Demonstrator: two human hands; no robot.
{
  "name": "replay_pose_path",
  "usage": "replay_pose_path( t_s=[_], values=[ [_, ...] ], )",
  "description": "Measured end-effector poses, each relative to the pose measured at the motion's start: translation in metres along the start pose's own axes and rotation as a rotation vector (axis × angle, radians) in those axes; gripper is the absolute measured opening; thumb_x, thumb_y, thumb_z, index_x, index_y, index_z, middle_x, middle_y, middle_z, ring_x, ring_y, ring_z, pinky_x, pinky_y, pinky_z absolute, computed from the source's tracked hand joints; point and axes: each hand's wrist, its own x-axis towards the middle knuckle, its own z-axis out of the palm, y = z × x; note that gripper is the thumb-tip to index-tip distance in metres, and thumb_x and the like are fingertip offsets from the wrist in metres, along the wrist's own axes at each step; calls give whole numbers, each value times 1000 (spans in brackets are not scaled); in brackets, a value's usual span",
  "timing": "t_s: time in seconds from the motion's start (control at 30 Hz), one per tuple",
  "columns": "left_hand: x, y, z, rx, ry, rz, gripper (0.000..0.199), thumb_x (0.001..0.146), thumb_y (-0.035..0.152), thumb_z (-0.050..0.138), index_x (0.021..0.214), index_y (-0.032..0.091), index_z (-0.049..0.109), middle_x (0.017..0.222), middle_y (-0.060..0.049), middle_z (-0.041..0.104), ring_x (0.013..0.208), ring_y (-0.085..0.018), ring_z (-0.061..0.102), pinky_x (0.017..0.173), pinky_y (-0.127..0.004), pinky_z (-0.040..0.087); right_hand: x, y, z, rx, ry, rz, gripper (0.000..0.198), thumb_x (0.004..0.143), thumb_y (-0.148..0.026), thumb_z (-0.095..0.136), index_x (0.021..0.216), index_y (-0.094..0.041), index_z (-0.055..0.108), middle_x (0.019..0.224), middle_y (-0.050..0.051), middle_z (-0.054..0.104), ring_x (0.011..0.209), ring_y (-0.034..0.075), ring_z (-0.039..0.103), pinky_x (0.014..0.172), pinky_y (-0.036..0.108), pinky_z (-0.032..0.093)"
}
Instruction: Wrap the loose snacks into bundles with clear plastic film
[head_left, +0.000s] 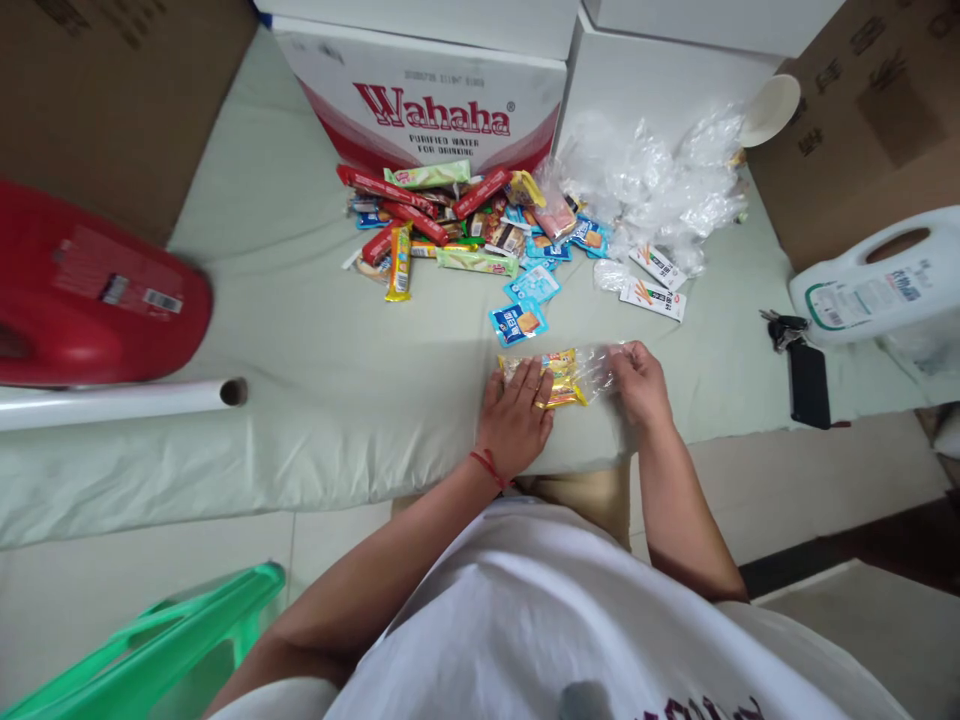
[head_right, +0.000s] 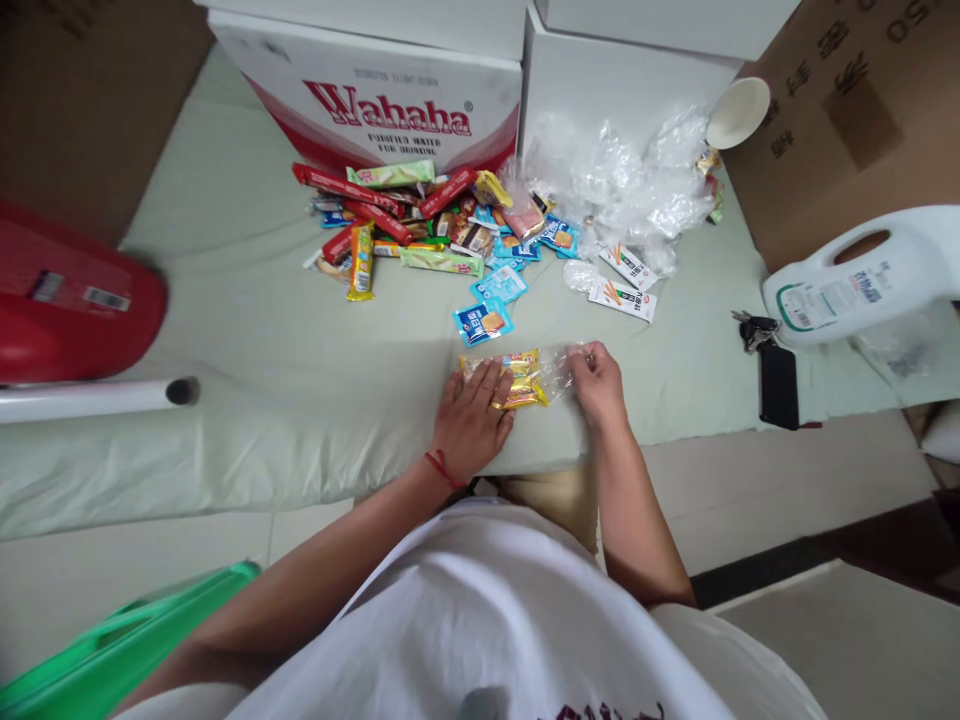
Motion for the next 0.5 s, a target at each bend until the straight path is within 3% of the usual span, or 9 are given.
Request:
replay_pose_path(
  t_s=[0.1,0.2,0.33,0.4,0.5],
  values=[
    [-2,0,-1,-1,-4,-11,58,107,34,42,162,16,42,172,-17,36,161,-32,35,131,-64,25,-4,-5,4,143,19,233,63,73,-76,74,102,-23,59,82,3,70,63,19,61,52,30,48],
    [-2,0,-2,-12,-7,-9,57,107,34,42,162,16,43,172,-17,36,161,-32,35,131,-64,24,-6,-4,5,139,43,257,62,64,-69,84,96,-19,65,71,0,66,56,15,54,49,28,41],
    [-1,0,-2,-27,-7,2,58,106,32,43,162,16,43,171,-17,37,162,-31,33,133,-62,22,-10,-8,11,43,89,72,38,77,-55,74,79,-18,68,65,-3,58,58,13,48,58,28,40],
    [0,-1,-2,-28,-9,21,58,106,30,42,163,15,42,172,-17,36,162,-30,32,134,-61,21,-14,-15,21,-119,108,-78,31,86,-49,65,80,-19,68,68,-1,60,63,15,51,63,29,42],
    [1,-1,-2,-18,-22,38,59,106,29,41,162,12,42,171,-18,36,163,-30,30,135,-58,21,-21,-31,44,-457,7,-306,24,94,-38,59,80,-21,68,78,4,66,71,19,56,69,31,42]
  ],
)
